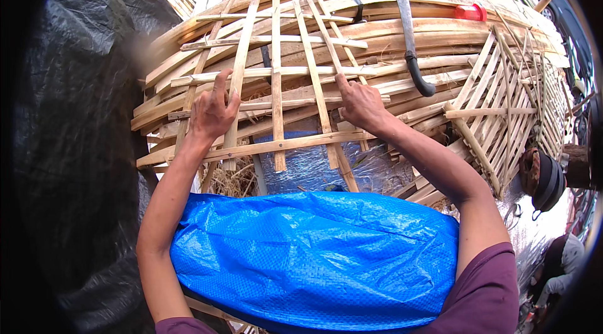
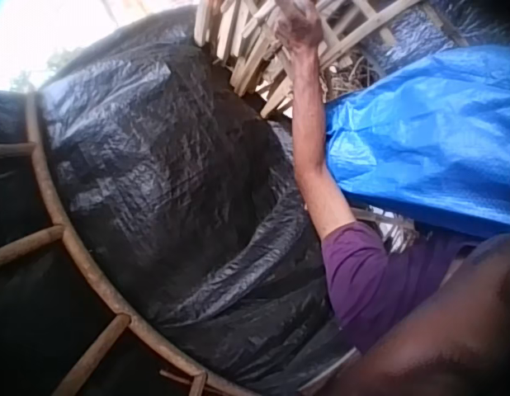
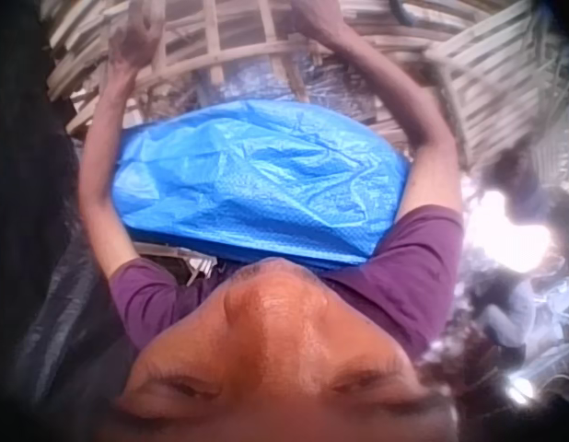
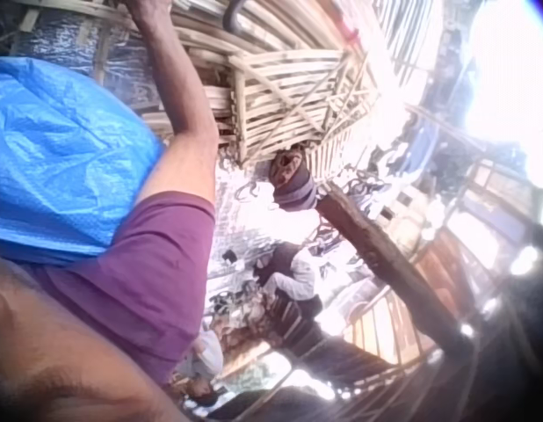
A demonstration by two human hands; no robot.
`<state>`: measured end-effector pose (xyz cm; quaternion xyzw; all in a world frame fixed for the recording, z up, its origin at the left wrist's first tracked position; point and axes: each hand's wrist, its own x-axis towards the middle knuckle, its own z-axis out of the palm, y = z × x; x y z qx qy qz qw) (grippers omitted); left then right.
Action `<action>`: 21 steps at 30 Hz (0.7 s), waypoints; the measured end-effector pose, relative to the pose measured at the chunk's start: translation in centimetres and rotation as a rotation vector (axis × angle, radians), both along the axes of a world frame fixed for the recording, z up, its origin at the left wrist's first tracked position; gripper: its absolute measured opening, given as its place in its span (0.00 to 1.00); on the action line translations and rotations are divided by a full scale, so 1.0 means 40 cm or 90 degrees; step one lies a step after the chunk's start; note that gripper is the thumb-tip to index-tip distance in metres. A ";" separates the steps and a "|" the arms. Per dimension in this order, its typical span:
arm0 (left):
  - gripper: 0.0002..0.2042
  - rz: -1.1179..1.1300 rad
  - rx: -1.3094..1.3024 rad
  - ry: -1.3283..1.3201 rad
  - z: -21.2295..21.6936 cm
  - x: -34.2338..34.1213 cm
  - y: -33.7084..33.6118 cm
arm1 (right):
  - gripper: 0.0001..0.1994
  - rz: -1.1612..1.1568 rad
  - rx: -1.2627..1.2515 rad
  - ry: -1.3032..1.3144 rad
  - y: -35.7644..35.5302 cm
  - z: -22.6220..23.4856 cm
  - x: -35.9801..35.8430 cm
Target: The person constructs a bamboo lattice by tying intersecting bamboo sticks together with thin strips by hand, then trims a bamboo stick using a machete.
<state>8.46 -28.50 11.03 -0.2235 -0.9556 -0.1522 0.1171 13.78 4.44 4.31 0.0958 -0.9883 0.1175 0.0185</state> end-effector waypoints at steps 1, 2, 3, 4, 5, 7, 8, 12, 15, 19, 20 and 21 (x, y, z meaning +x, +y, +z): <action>0.25 0.000 0.000 0.000 0.001 -0.001 -0.001 | 0.28 -0.008 -0.010 -0.015 -0.003 0.004 0.002; 0.25 -0.001 0.001 -0.002 0.002 -0.001 -0.001 | 0.28 -0.008 -0.010 -0.015 -0.006 0.005 0.007; 0.25 -0.001 0.002 -0.004 0.003 -0.001 -0.001 | 0.27 -0.010 -0.023 0.011 -0.009 0.005 0.013; 0.25 -0.001 0.002 -0.004 0.003 0.000 0.000 | 0.27 -0.012 -0.035 0.037 -0.011 0.006 0.017; 0.25 -0.003 0.002 -0.005 0.003 0.000 0.001 | 0.27 -0.013 -0.035 0.037 -0.011 0.008 0.014; 0.25 -0.005 0.002 -0.006 0.005 0.001 0.005 | 0.25 -0.031 -0.036 -0.023 -0.008 0.014 0.005; 0.25 -0.006 0.003 -0.011 0.009 0.004 0.006 | 0.25 -0.031 -0.036 -0.023 -0.008 0.018 0.003; 0.25 -0.004 -0.002 -0.010 0.010 0.005 0.004 | 0.24 -0.029 -0.032 -0.030 -0.011 0.024 0.003; 0.25 -0.002 -0.006 -0.011 0.010 0.006 0.004 | 0.24 -0.029 -0.040 -0.020 -0.009 0.021 0.004; 0.25 -0.004 0.004 -0.013 0.007 0.005 0.006 | 0.24 -0.027 -0.051 -0.018 -0.004 0.020 0.005; 0.25 -0.003 0.000 -0.012 0.009 0.006 0.006 | 0.24 -0.027 -0.051 -0.019 -0.002 0.020 0.004; 0.25 -0.001 -0.003 -0.011 0.011 0.007 0.007 | 0.24 -0.022 -0.047 -0.031 0.001 0.019 0.003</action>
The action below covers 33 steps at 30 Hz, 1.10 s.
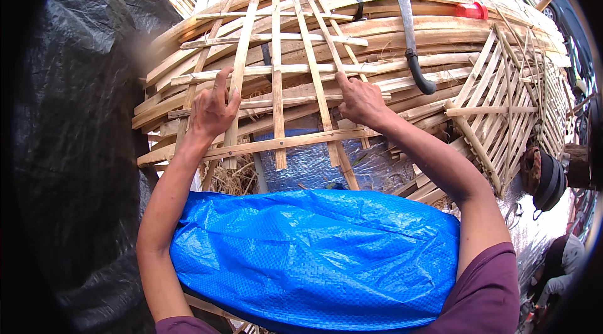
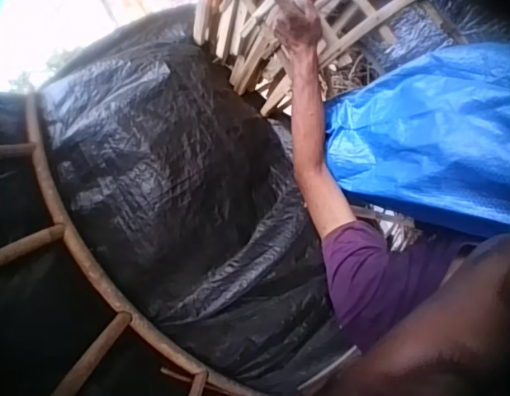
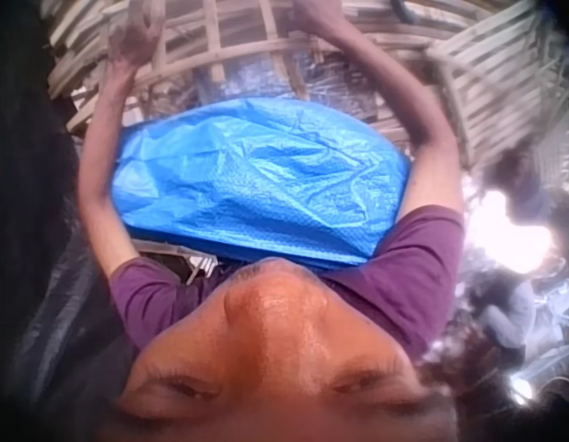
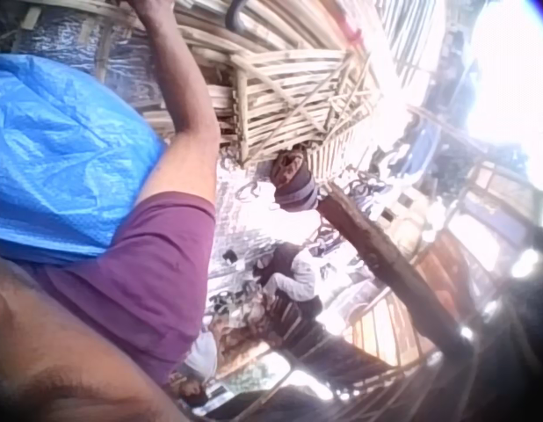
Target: The person constructs a bamboo lattice by tying intersecting bamboo sticks together with thin strips by hand, then trims a bamboo stick using a machete.
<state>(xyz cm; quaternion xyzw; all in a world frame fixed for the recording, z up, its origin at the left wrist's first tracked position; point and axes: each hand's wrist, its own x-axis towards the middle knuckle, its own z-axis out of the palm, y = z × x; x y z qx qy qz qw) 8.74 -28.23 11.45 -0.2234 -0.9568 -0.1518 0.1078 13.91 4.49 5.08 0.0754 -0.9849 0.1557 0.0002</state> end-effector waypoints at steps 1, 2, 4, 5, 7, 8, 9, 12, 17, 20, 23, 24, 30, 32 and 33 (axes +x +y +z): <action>0.25 0.000 0.000 -0.001 0.000 0.000 0.000 | 0.25 0.006 0.004 -0.012 0.002 0.000 0.000; 0.25 0.000 -0.002 0.002 0.000 -0.001 -0.001 | 0.25 0.006 0.004 -0.012 0.002 0.002 0.000; 0.25 0.001 -0.005 0.005 0.000 0.000 -0.004 | 0.23 -0.001 -0.017 -0.027 0.001 0.006 0.001; 0.25 -0.001 0.001 0.000 0.000 -0.001 -0.004 | 0.23 -0.001 -0.016 -0.027 0.003 0.003 0.000; 0.25 -0.002 0.007 -0.004 0.000 -0.001 -0.003 | 0.20 -0.015 -0.086 -0.056 0.012 -0.010 -0.004; 0.25 -0.004 0.005 0.001 0.001 -0.002 -0.002 | 0.20 -0.016 -0.085 -0.056 0.020 -0.017 -0.008; 0.25 -0.006 0.002 0.005 0.001 -0.002 -0.001 | 0.18 -0.013 -0.089 -0.065 0.028 -0.024 -0.011; 0.24 -0.009 0.003 0.016 -0.004 -0.003 -0.002 | 0.17 -0.008 -0.097 -0.071 0.030 -0.033 -0.017; 0.24 -0.008 0.006 0.011 -0.005 -0.005 -0.004 | 0.14 0.014 -0.017 -0.015 0.012 -0.050 -0.014; 0.24 -0.016 0.010 0.014 -0.010 -0.007 -0.006 | 0.10 0.023 -0.005 0.005 0.009 -0.059 -0.016; 0.23 -0.027 0.016 0.021 -0.014 -0.008 -0.008 | 0.08 0.065 -0.012 0.057 0.012 -0.077 -0.020; 0.23 -0.034 0.018 0.030 -0.015 -0.008 -0.009 | 0.08 0.065 -0.001 0.040 0.010 -0.076 -0.021; 0.22 -0.048 0.028 0.030 -0.017 -0.007 -0.009 | 0.08 0.055 0.044 -0.006 0.006 -0.064 -0.017; 0.22 -0.047 0.027 0.031 -0.014 -0.005 -0.005 | 0.08 0.049 0.045 -0.022 0.007 -0.053 -0.013; 0.22 -0.046 0.025 0.032 -0.013 -0.004 -0.004 | 0.09 0.044 0.039 -0.033 0.009 -0.050 -0.012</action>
